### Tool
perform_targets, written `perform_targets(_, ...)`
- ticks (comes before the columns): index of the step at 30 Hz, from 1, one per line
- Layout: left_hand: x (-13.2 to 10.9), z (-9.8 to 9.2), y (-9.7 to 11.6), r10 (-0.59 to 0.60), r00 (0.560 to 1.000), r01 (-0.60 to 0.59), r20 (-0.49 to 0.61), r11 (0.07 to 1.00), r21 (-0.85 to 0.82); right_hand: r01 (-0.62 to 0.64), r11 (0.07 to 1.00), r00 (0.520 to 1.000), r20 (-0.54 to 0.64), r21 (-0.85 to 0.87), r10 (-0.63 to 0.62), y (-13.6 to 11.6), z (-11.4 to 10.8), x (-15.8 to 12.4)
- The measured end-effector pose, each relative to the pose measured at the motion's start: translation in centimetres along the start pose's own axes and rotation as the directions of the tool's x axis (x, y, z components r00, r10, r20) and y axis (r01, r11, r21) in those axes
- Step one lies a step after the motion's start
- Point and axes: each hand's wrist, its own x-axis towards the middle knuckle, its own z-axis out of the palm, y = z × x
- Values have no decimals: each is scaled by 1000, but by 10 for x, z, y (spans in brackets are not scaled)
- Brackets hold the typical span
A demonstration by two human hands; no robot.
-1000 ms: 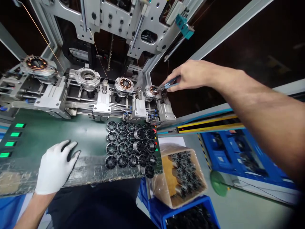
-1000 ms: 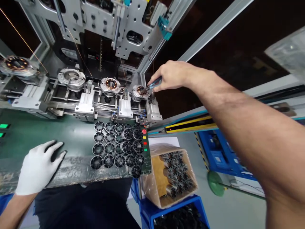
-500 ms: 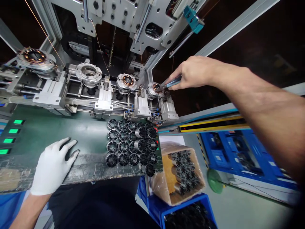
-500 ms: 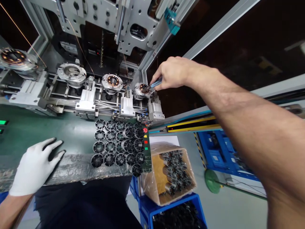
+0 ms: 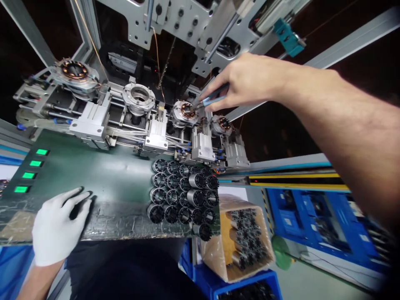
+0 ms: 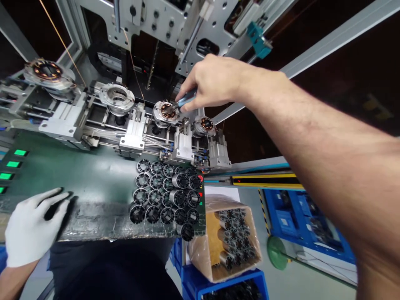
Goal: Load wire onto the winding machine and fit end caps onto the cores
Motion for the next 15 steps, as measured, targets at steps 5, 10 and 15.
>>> perform_targets(5, -7, 1, 2, -64, 997, 64, -35, 998, -4, 43, 999, 998, 46, -13, -43, 9, 11, 13)
perform_targets(10, -8, 0, 4, -29, 999, 30, -42, 999, 22, 75, 997, 997, 35, 28, -76, 11, 17, 20)
perform_targets(15, -7, 2, 2, 23, 995, -22, -93, 1000, 12, 54, 996, 996, 70, -72, -49, 2, 11, 29)
